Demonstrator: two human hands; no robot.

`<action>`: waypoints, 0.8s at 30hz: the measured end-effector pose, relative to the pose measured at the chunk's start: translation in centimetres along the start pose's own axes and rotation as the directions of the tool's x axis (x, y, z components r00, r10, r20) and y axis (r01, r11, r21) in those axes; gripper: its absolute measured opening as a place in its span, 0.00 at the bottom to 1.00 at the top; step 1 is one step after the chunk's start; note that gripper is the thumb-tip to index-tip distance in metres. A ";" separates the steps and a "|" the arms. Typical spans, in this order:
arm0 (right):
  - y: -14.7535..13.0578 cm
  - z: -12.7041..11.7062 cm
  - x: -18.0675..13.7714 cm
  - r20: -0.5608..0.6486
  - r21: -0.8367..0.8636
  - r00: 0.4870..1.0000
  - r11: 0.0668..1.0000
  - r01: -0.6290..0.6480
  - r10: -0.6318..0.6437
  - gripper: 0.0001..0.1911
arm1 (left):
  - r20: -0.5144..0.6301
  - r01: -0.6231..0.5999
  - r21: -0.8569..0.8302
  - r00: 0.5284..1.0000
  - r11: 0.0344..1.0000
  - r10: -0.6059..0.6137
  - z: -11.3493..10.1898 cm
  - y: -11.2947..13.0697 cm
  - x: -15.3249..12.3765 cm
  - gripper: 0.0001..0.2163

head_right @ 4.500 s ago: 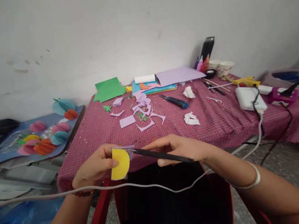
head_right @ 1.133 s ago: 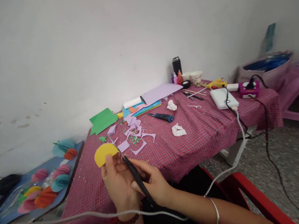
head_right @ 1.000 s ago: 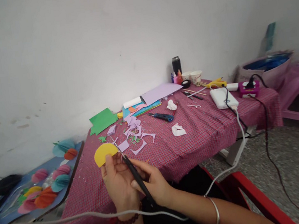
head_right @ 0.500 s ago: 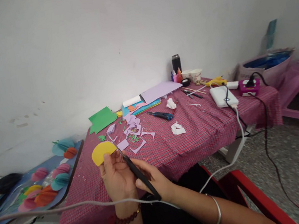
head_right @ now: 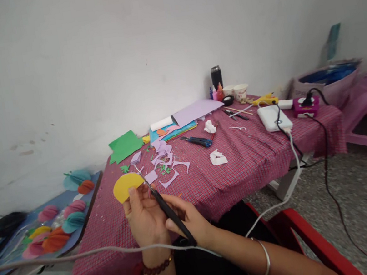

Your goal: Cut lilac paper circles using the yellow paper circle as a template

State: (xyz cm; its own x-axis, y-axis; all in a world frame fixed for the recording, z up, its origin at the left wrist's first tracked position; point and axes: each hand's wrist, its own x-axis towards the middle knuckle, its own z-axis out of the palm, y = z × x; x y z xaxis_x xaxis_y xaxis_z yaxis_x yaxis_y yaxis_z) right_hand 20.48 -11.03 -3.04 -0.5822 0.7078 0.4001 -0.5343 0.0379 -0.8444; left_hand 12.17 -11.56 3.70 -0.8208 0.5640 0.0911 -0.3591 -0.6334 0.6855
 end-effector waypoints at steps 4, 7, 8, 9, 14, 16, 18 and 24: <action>0.1 0.0 0.0 0.018 0.017 1.000 1.000 -0.023 0.023 0.36 | -0.006 0.002 -0.019 1.000 1.000 -0.002 0.2 0.1 -0.2 0.06; 0.0 0.0 0.1 0.011 0.018 1.000 1.000 -0.022 0.022 0.36 | -0.002 0.016 -0.019 1.000 1.000 -0.016 0.2 0.1 -0.2 0.05; 0.0 0.1 0.1 0.009 0.017 1.000 0.999 -0.027 0.027 0.36 | -0.001 0.016 -0.016 1.000 1.000 -0.016 0.2 0.1 -0.2 0.05; -0.1 0.1 0.1 0.007 0.018 0.999 0.999 -0.032 0.032 0.37 | -0.002 0.015 -0.012 1.000 1.000 -0.015 0.2 0.0 -0.2 0.05; -0.3 0.1 0.0 0.010 0.036 0.999 0.998 -0.043 0.042 0.37 | 0.012 0.004 -0.020 1.000 1.000 -0.004 0.1 -0.1 -0.1 0.05; -0.4 0.1 0.0 0.016 0.031 0.999 0.999 -0.035 0.034 0.37 | 0.014 0.007 -0.037 1.000 0.999 -0.007 0.2 0.0 -0.1 0.05; -0.4 0.0 0.1 0.021 0.014 1.000 1.000 -0.021 0.020 0.36 | 0.015 0.013 -0.057 1.000 0.998 -0.012 0.4 0.0 -0.1 0.05; -0.3 -0.1 0.2 0.033 0.004 0.999 1.000 0.020 -0.020 0.35 | 0.029 0.011 -0.078 1.000 0.997 -0.009 0.3 0.1 0.0 0.04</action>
State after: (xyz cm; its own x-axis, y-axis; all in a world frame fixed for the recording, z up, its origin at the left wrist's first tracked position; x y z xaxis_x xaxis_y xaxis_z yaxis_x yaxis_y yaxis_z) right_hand 20.55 -10.83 -2.72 -0.5914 0.6832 0.4284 -0.5482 0.0490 -0.8349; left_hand 12.26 -11.49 3.99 -0.8041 0.5850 0.1060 -0.4022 -0.6665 0.6277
